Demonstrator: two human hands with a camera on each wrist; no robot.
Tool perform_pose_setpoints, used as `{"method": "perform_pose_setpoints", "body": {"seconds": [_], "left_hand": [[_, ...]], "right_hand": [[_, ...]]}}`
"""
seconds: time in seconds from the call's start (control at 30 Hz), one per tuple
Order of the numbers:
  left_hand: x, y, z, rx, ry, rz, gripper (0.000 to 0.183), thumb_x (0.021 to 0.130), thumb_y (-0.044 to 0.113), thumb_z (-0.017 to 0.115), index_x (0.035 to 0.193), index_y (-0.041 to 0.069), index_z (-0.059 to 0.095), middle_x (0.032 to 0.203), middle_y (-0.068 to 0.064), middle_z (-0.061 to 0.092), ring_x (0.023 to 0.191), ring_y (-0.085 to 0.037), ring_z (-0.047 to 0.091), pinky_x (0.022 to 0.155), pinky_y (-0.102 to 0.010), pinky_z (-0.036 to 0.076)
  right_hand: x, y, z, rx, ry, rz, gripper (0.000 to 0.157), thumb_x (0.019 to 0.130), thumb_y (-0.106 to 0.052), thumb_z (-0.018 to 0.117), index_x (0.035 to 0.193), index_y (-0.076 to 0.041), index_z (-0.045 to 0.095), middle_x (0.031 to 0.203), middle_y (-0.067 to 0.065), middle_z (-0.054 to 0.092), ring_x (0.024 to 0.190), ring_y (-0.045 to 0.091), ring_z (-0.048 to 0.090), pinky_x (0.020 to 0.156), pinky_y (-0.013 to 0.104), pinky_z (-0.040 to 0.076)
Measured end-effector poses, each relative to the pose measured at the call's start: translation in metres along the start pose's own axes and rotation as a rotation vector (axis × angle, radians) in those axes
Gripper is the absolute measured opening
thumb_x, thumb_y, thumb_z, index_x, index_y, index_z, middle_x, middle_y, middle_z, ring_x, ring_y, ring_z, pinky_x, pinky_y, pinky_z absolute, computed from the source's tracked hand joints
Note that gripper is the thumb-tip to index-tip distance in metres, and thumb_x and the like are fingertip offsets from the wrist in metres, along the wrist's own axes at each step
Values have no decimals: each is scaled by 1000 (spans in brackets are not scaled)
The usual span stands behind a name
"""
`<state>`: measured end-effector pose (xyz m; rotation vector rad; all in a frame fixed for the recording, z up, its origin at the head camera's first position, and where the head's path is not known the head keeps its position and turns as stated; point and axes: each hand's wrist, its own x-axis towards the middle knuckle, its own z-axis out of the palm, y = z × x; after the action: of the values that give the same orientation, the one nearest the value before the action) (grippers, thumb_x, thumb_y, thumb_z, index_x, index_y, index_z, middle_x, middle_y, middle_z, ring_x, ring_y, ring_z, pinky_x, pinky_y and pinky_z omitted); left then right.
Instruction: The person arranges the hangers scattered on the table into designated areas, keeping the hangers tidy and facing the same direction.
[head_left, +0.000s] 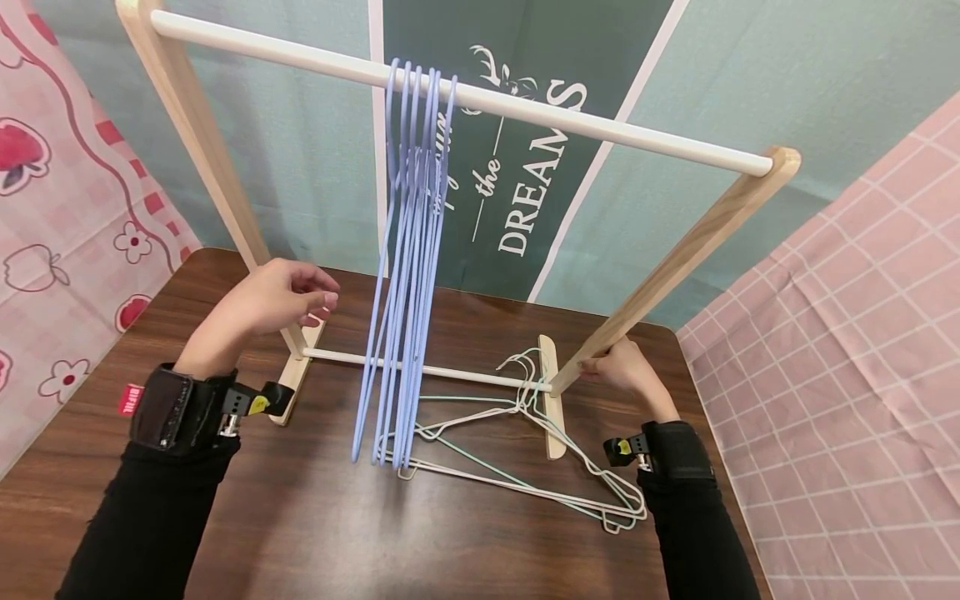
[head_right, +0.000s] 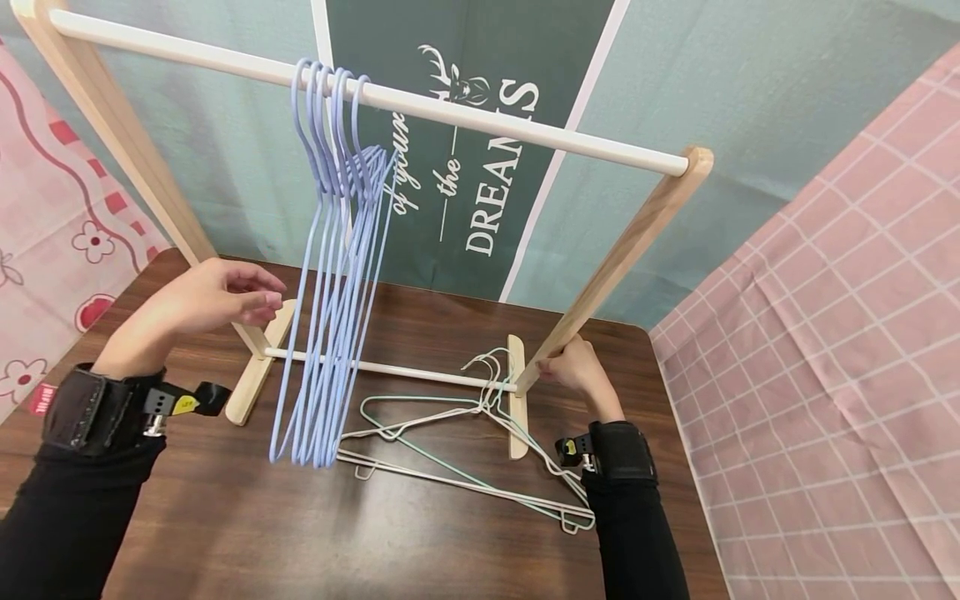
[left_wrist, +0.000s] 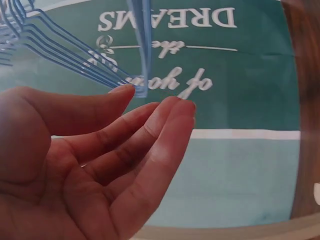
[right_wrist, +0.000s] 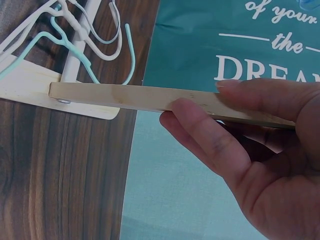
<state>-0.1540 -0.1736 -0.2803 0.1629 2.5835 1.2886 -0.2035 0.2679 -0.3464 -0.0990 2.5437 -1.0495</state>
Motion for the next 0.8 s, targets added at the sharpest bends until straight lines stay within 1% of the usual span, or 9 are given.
{"method": "perform_pose_setpoints", "body": {"seconds": [0.1,0.23,0.33,0.47,0.6,0.7,0.8], "left_hand": [[-1,-10,2,6,-5,-10,25,94,8,48,110,-10,55,95,-17,63,73,-12,61,65,-27,51],[-1,-26,5,-5,-9,-65,28,94,11,50,111,-10,54,95,-18,62,73,-13,60,65,-28,51],[-1,-39,8,-27,-9,-104,30,93,13,53,111,-10,54,89,-15,62,71,-14,58,63,-27,50],[-1,-59,11,-51,-18,-96,26,92,8,53,108,-12,53,81,-10,60,67,-13,55,59,-25,49],[-2,-76,16,-60,-10,-100,25,91,7,52,107,-13,54,79,-8,60,67,-11,55,59,-24,49],[-3,-86,21,-32,25,-108,26,92,12,54,105,-11,56,80,-6,61,69,-10,58,60,-24,50],[-5,-95,26,14,62,-103,26,92,15,54,103,-8,58,80,-6,63,69,-10,59,60,-25,50]], "right_hand": [[0,0,0,-32,2,3,27,88,-4,57,107,16,52,100,32,58,82,29,65,68,31,53],[0,0,-1,-85,10,-9,25,88,-7,59,103,13,55,94,28,62,76,25,66,66,32,52],[0,0,0,-86,15,-7,26,88,-7,59,104,13,55,94,27,62,78,28,65,66,32,52],[-1,0,1,-44,24,8,28,88,-6,58,107,14,53,98,29,60,87,36,63,69,32,52],[-1,0,3,-48,44,7,28,87,-5,58,107,14,53,97,30,60,85,36,64,69,34,52],[-1,0,4,-63,57,5,29,87,-5,58,108,14,52,95,30,60,79,31,65,67,34,52],[-2,0,4,-53,60,7,31,87,-4,57,110,15,50,97,31,59,78,29,65,67,34,52]]}}
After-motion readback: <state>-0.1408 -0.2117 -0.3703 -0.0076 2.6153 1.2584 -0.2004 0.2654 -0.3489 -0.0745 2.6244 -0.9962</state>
